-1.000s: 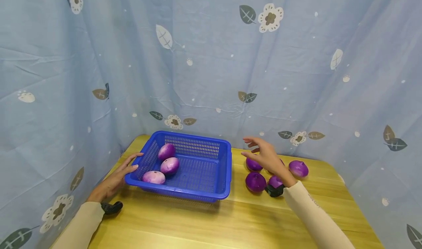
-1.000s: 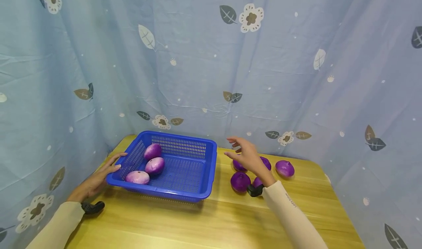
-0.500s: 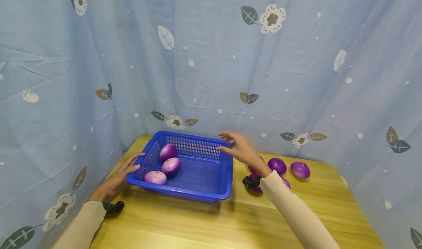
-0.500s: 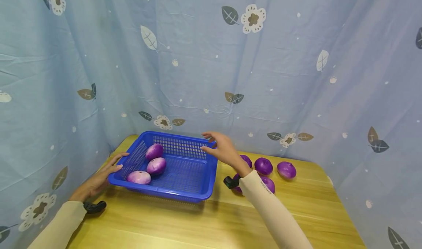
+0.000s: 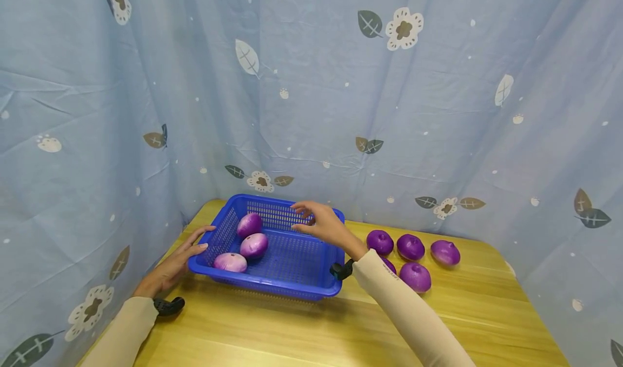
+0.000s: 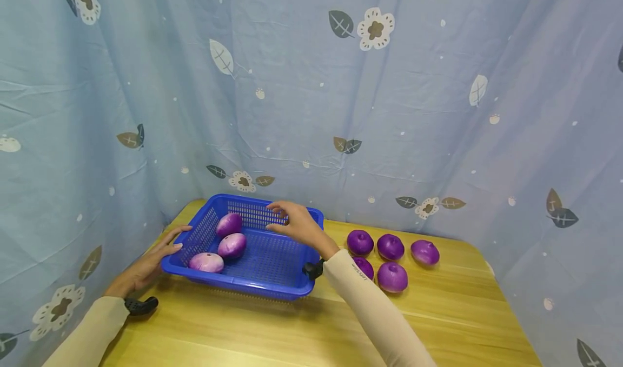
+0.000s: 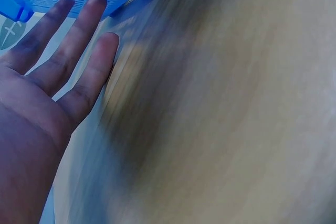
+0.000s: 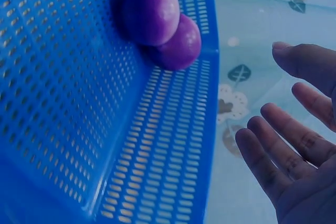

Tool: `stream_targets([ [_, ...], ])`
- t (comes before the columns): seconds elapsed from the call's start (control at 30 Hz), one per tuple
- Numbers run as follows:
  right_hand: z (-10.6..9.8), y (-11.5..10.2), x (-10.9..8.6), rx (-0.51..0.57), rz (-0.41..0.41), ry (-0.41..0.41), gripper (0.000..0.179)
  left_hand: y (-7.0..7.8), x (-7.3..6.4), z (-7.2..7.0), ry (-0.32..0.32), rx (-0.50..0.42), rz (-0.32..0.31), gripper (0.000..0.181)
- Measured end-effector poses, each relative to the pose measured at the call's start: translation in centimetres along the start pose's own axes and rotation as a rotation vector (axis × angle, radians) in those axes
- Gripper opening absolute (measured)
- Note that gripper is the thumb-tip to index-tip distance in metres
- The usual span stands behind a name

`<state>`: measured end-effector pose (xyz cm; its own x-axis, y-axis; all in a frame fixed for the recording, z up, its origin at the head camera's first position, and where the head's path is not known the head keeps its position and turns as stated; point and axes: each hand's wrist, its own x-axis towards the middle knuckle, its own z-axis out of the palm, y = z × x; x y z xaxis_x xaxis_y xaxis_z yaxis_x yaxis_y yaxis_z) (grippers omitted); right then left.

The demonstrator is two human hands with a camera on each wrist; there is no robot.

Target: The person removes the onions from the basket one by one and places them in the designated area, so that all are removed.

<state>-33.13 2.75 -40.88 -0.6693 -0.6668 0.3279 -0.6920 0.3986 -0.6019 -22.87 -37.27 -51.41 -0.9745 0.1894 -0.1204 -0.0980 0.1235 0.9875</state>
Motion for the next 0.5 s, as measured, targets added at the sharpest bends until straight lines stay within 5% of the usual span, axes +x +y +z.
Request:
stream_targets([
  [0.5,4.2,0.4,2.4,0.060,0.010,-0.121,0.049,-0.2,0.0,-0.1,0.000,-0.030,-0.012,0.063],
])
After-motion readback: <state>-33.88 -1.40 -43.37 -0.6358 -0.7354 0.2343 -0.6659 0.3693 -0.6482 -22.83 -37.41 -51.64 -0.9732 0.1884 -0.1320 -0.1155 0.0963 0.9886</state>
